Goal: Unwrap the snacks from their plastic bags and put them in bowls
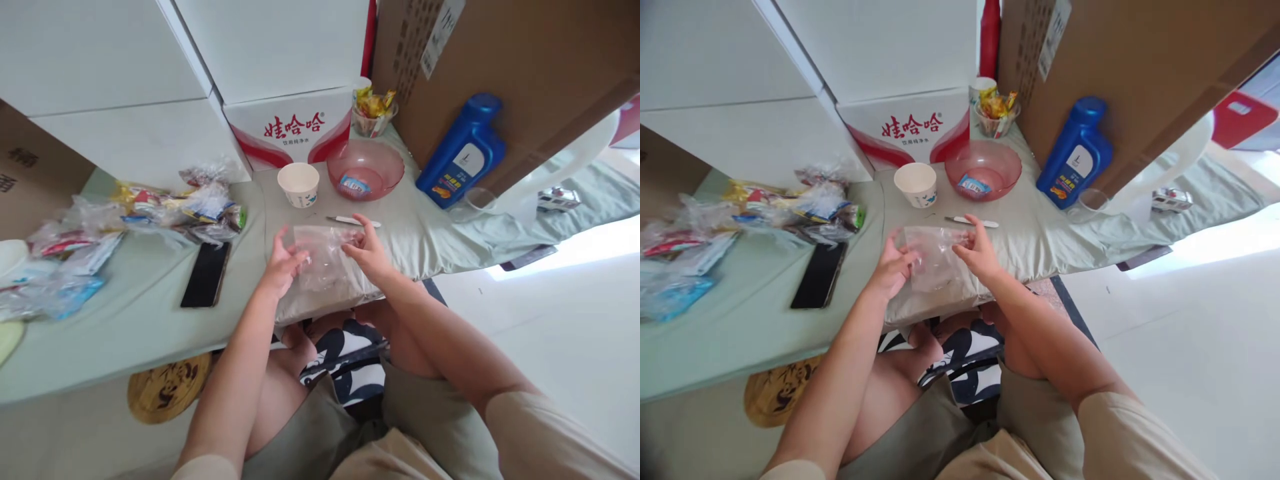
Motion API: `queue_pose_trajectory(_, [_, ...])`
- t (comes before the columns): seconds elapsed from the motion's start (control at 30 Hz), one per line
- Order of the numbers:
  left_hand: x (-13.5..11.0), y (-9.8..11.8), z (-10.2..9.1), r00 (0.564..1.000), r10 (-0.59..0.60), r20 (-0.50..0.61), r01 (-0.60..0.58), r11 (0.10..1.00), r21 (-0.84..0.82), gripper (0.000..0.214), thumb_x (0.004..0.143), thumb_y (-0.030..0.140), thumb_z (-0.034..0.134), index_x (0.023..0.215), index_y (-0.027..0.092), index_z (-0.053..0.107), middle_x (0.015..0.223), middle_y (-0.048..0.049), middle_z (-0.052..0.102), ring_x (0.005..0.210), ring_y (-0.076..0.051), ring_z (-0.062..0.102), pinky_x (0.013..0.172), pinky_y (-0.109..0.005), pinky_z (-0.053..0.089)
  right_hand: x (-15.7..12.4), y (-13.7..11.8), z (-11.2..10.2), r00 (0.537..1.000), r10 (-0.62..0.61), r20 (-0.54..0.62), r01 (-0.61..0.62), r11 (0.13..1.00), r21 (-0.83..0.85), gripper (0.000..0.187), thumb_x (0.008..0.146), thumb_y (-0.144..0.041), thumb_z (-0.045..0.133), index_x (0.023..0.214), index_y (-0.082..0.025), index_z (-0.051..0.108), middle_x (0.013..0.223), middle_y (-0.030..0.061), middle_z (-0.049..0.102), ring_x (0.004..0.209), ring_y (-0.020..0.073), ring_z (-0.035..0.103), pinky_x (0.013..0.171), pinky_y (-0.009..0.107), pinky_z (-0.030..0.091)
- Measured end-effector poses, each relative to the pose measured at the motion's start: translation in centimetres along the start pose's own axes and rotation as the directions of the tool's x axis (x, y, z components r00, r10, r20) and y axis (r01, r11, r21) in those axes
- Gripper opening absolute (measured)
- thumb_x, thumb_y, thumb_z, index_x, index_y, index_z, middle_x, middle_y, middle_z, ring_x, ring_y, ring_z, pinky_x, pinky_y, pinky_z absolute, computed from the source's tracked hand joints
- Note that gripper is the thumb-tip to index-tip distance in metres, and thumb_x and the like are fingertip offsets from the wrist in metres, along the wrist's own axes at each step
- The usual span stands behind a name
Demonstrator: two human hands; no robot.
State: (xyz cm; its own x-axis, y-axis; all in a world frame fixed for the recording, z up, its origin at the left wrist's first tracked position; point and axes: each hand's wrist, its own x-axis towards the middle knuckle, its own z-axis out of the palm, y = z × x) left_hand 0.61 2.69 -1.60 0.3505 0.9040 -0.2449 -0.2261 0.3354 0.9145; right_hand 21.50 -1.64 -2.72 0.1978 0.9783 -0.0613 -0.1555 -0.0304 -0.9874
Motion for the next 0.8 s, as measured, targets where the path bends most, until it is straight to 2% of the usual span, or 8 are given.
queue_pose_trajectory(0.07, [0.0, -0.2, 0.4, 0.993, -0.113, 0.019, 0.113, 0.993, 0.025, 0.068, 0.061, 0.021, 0.086, 0.12, 0.025, 0.052, 0.105, -0.0051, 0.075, 0.081, -0.016, 0.074, 0.069, -0.026, 0.059, -0.1, -0.3, 0.1, 0.995, -0.033, -0.095, 0.041, 0.995, 0.086, 0.085, 0.067, -0.035, 0.079, 0.142, -0.037, 0.037, 0.124, 0.0026, 0.057, 0.075, 0.0094, 0.056, 0.07, 0.029, 0.053])
queue_pose_trajectory(0.13, [-0.1, -0.3, 0.8, 0.991, -0.132, -0.013, 0.132, 0.99, 0.054, 0.051, 0.064, 0.02, 0.083, 0.109, 0.019, 0.058, 0.099, -0.0066, 0.077, 0.08, -0.016, 0.074, 0.069, -0.025, 0.058, -0.4, -0.4, 0.2, 0.994, 0.05, -0.098, -0.033, 0.985, 0.167, 0.078, 0.066, -0.04, 0.081, 0.135, -0.036, 0.046, 0.124, 0.0026, 0.057, 0.082, 0.0114, 0.06, 0.074, 0.031, 0.055])
queue_pose_trajectory(0.27, [-0.1, -0.2, 1.2, 0.996, -0.073, -0.053, 0.078, 0.992, 0.098, 0.035, 0.074, 0.021, 0.075, 0.106, 0.017, 0.063, 0.092, -0.0049, 0.077, 0.078, -0.013, 0.074, 0.07, -0.022, 0.057, -0.6, -0.5, 0.5, 0.966, 0.226, 0.126, -0.243, 0.96, 0.142, 0.042, 0.062, -0.043, 0.082, 0.094, -0.022, 0.063, 0.087, 0.0015, 0.066, 0.074, 0.0133, 0.062, 0.068, 0.029, 0.053])
queue_pose_trajectory(0.37, [-0.1, -0.1, 0.8, 0.997, -0.064, -0.051, 0.074, 0.974, 0.214, 0.036, 0.079, 0.023, 0.07, 0.114, 0.018, 0.064, 0.071, 0.0002, 0.072, 0.064, -0.013, 0.07, 0.063, -0.022, 0.056, -0.5, -0.6, 0.5, 0.956, 0.253, 0.15, -0.264, 0.962, 0.064, 0.036, 0.063, -0.042, 0.079, 0.086, -0.022, 0.06, 0.07, -0.002, 0.065, 0.06, 0.0115, 0.058, 0.058, 0.026, 0.048])
queue_pose_trajectory(0.47, [-0.1, 0.1, 0.4, 0.996, -0.081, -0.042, 0.089, 0.962, 0.259, 0.04, 0.079, 0.026, 0.068, 0.118, 0.02, 0.064, 0.058, 0.0046, 0.064, 0.051, -0.013, 0.064, 0.052, -0.022, 0.052, -0.4, -1.0, 0.3, 0.962, 0.236, 0.135, -0.236, 0.972, -0.019, 0.035, 0.067, -0.043, 0.074, 0.093, -0.024, 0.059, 0.061, -0.0052, 0.063, 0.048, 0.0106, 0.052, 0.046, 0.024, 0.04])
queue_pose_trajectory(0.57, [-0.3, 0.7, 0.4, 0.992, -0.121, -0.04, 0.125, 0.982, 0.144, 0.042, 0.073, 0.029, 0.07, 0.113, 0.022, 0.065, 0.055, 0.007, 0.059, 0.046, -0.012, 0.061, 0.046, -0.021, 0.05, -0.4, -1.4, 0.1, 0.977, 0.146, 0.158, -0.152, 0.988, 0.028, 0.034, 0.071, -0.042, 0.071, 0.098, -0.025, 0.061, 0.058, -0.0069, 0.059, 0.045, 0.0098, 0.046, 0.044, 0.023, 0.037])
queue_pose_trajectory(0.7, [-0.7, 1.8, 1.1, 0.992, -0.127, 0.0, 0.127, 0.991, -0.032, 0.019, 0.062, 0.026, 0.07, 0.079, 0.021, 0.063, 0.052, 0.0069, 0.054, 0.043, -0.01, 0.055, 0.042, -0.02, 0.046, -0.7, -1.9, -0.6, 0.978, 0.077, 0.194, -0.115, 0.974, 0.195, 0.019, 0.068, -0.039, 0.066, 0.076, -0.022, 0.063, 0.059, -0.0032, 0.058, 0.049, 0.0109, 0.048, 0.049, 0.026, 0.04])
queue_pose_trajectory(0.8, [-0.8, 2.1, 1.3, 0.991, -0.094, 0.095, 0.097, 0.995, -0.031, 0.018, 0.063, 0.036, 0.064, 0.063, 0.018, 0.06, 0.056, 0.001, 0.057, 0.048, -0.011, 0.057, 0.045, -0.023, 0.047, -0.8, -2.2, -1.2, 0.959, 0.072, 0.274, -0.124, 0.976, 0.179, 0.028, 0.069, -0.047, 0.058, 0.059, -0.021, 0.059, 0.059, 0.0032, 0.058, 0.056, 0.0152, 0.053, 0.054, 0.032, 0.043])
